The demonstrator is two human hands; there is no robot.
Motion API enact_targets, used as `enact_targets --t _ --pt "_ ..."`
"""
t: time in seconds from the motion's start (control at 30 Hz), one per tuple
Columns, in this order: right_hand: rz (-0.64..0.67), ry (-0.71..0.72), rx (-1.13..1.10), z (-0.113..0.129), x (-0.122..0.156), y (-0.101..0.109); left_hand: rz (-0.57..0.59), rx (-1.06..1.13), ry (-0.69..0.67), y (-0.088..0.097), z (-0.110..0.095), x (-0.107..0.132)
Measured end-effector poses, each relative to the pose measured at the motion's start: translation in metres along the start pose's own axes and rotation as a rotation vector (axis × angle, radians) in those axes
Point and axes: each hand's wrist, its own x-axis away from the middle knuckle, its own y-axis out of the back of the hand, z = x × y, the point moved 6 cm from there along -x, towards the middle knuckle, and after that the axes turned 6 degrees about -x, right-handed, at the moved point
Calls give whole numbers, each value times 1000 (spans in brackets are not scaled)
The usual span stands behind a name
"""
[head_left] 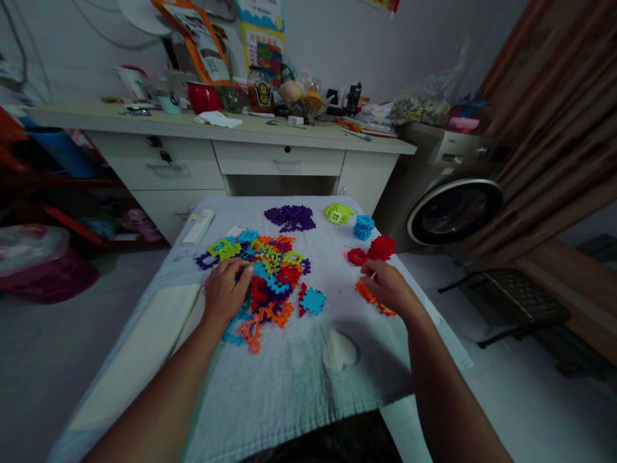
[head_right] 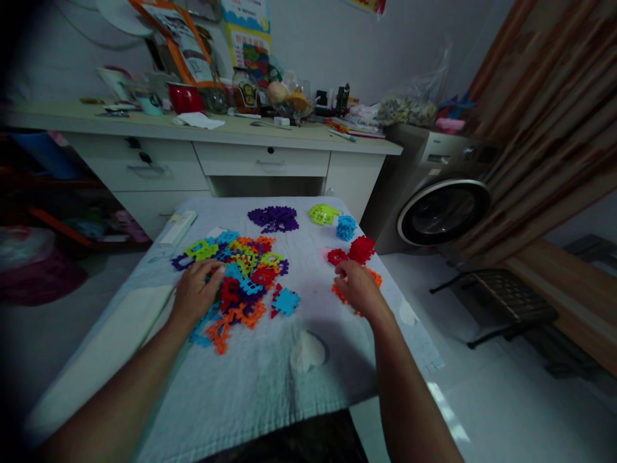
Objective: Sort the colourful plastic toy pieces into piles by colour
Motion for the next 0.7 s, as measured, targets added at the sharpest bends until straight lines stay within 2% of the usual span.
enact_targets --t 0.17,0.27,0.43,0.53,0.7 --pt "314 265 -119 64 -3 -45 9 2 15 -1 0 0" --pt "376 311 -71 82 -2 -67 18 -1 19 0 -1 0" --pt "348 298 -52 84 -5 -82 15 -3 21 1 -2 0" --pt "313 295 -121 82 -8 -78 7 2 24 2 -2 0" --pt "267 206 -134 72 -18 -68 0 2 25 2 -2 0"
